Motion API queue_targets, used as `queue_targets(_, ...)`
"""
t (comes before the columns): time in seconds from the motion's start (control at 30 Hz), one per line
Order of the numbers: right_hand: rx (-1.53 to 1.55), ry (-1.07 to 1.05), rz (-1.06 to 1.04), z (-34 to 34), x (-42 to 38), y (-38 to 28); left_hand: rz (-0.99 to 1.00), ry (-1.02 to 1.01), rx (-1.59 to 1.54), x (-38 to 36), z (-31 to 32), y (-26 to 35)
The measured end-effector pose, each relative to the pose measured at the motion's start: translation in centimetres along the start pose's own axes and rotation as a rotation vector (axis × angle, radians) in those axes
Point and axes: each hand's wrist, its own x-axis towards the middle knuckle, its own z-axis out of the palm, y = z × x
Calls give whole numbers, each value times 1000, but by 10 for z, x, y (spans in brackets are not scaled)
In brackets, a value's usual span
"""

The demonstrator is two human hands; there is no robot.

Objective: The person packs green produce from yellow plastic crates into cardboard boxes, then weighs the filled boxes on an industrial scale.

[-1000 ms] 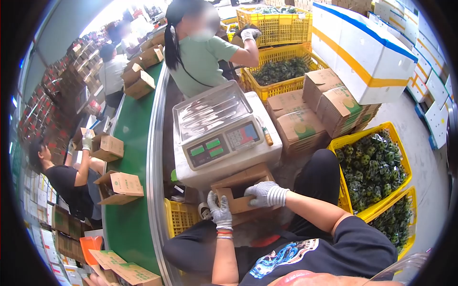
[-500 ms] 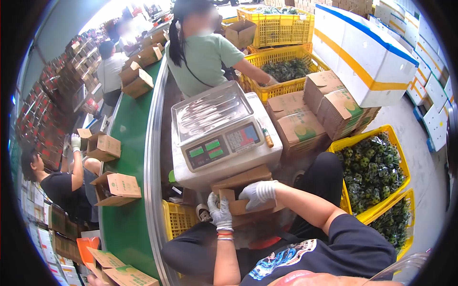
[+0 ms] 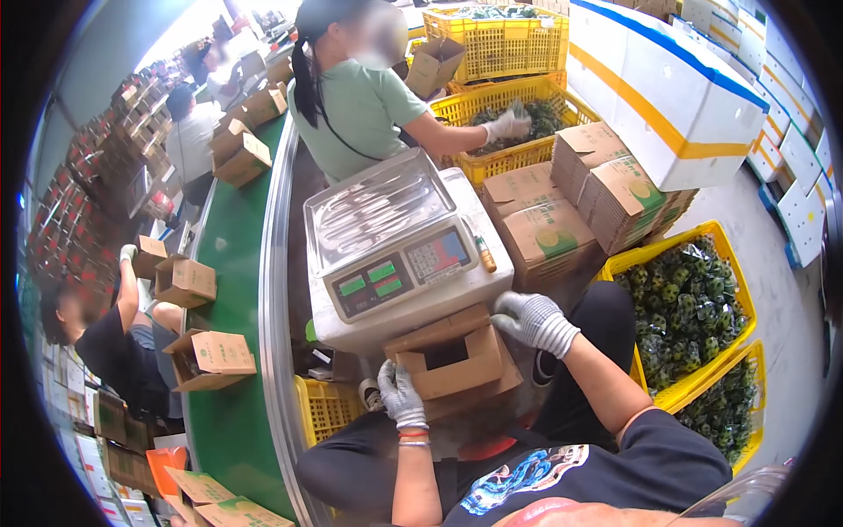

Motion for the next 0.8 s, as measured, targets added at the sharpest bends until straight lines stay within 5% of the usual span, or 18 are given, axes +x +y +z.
queue_targets(0.07,-100,198,-246,-3,4,-19,-15,16,-25,-2,3,-2)
queue_targets(0.13,-168,142,-536,21,13,-21,-3,77,-23,-9,10,0)
queue_targets(0.2,7,26,-447,45,1,-25,30,119,-32,-10,9,-4)
queue_targets(0.37,-322,-35,-558,49,-35,-11,140,26,-38,-14,4,-9)
queue_targets(0.53,-57,120,-373,72,-35,9,-42,-286,-153,2,1,28)
queue_targets(0.63,311,184,-93,80,-28,9,49,-235,-26,12,-1,15)
queue_targets(0.8,505,67,138,98,-14,15,9,-285,-30,16,4,20)
